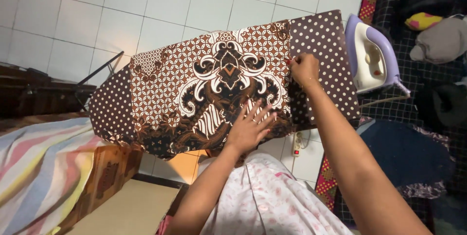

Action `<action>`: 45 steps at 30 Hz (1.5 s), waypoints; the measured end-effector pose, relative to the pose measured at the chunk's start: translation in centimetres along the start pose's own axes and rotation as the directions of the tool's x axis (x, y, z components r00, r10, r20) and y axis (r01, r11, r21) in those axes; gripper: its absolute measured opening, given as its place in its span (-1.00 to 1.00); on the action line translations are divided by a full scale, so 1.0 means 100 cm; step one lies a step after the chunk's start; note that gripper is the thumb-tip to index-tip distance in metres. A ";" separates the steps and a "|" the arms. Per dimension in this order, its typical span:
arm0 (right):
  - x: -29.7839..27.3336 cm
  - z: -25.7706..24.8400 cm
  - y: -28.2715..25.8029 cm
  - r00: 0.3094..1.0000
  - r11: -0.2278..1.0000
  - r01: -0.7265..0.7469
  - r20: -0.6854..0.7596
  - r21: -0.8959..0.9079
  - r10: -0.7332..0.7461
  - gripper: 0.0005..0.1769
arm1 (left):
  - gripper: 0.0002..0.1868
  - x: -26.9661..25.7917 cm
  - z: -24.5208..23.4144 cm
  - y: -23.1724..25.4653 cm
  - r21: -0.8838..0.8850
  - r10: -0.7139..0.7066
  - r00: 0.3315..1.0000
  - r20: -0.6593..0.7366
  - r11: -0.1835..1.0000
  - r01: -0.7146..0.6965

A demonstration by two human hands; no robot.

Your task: The person irons a patterned dress laid out on an ironing board. They repeatedly smooth the fabric with their hands and move the iron across different sections, adjusting the garment as needed.

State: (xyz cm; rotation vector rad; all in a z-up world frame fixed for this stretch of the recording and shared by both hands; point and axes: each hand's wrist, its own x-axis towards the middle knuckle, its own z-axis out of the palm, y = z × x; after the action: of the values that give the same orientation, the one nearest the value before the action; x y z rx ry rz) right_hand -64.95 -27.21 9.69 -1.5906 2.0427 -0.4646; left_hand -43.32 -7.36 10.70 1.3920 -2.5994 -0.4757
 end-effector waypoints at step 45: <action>-0.018 -0.145 -0.044 0.948 0.946 0.288 0.186 -0.150 -0.259 -0.70 | -0.76 -0.117 -0.135 -0.323 -0.877 -0.953 0.230 -0.196 0.276 0.393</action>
State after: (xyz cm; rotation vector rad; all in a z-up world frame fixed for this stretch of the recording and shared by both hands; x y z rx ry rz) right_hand -69.58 -27.18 24.24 -1.9646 1.7870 -0.2442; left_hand -7.76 -17.10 12.33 1.8937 -0.7149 -0.6793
